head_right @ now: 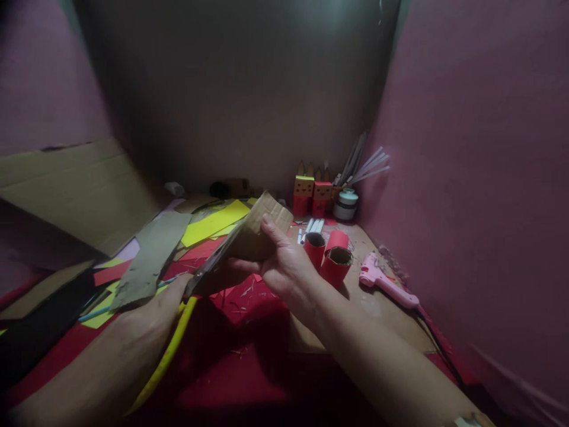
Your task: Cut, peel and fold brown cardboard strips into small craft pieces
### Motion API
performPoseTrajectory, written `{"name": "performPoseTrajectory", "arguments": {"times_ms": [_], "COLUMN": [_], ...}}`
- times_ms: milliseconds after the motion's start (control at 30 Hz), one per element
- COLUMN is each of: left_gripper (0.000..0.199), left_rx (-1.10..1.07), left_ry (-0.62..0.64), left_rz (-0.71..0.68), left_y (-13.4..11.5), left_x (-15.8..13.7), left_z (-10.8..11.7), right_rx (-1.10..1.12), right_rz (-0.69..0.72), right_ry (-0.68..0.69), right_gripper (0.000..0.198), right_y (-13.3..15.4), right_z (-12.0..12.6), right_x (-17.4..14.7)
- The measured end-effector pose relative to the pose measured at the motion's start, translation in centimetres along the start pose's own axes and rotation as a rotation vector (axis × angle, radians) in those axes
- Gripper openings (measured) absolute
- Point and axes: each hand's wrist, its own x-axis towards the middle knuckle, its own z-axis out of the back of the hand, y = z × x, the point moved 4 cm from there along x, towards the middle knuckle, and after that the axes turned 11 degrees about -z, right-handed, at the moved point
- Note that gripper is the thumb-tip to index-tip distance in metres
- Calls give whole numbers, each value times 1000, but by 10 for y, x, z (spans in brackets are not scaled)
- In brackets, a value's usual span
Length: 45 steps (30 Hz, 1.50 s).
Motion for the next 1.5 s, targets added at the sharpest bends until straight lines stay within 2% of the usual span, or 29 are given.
{"name": "performPoseTrajectory", "arguments": {"times_ms": [133,267,467,567,633,800,1067,1200,1300,1400,1500], "left_gripper": [47,43,33,41,47,50,46,40,43,46,47], "left_rx": [57,98,139,145,144,149,256,201,184,200,215], "left_ry": [91,60,15,-70,-117,-126,-207,-198,-186,-177,-170], "left_rz": [12,6,-58,-92,-89,-77,-191,-213,-158,-111,-130], "left_y": [0,6,12,10,9,3,-4,-9,-11,-12,-12], "left_x": [0,-3,-7,-9,-9,-5,-2,-1,1,3,4], "left_z": [-4,-12,-18,-19,-19,-16,-3,2,3,1,-4], "right_rx": [6,-6,-25,-41,-55,-54,-64,-97,-138,-172,-159], "right_rz": [-20,-21,15,44,67,122,155,207,287,315,338], "right_ry": [-13,-26,31,61,82,100,121,162,175,202,225], "right_gripper": [13,13,19,22,24,30,27,29,32,34,40], "right_y": [-2,-2,-1,-1,-2,-3,2,4,4,-1,-4], "right_z": [-1,-1,-1,-3,-5,-7,-7,-10,-11,-11,-10], "right_x": [-1,-3,-1,0,-1,-4,-8,-12,-16,-18,-19]}}
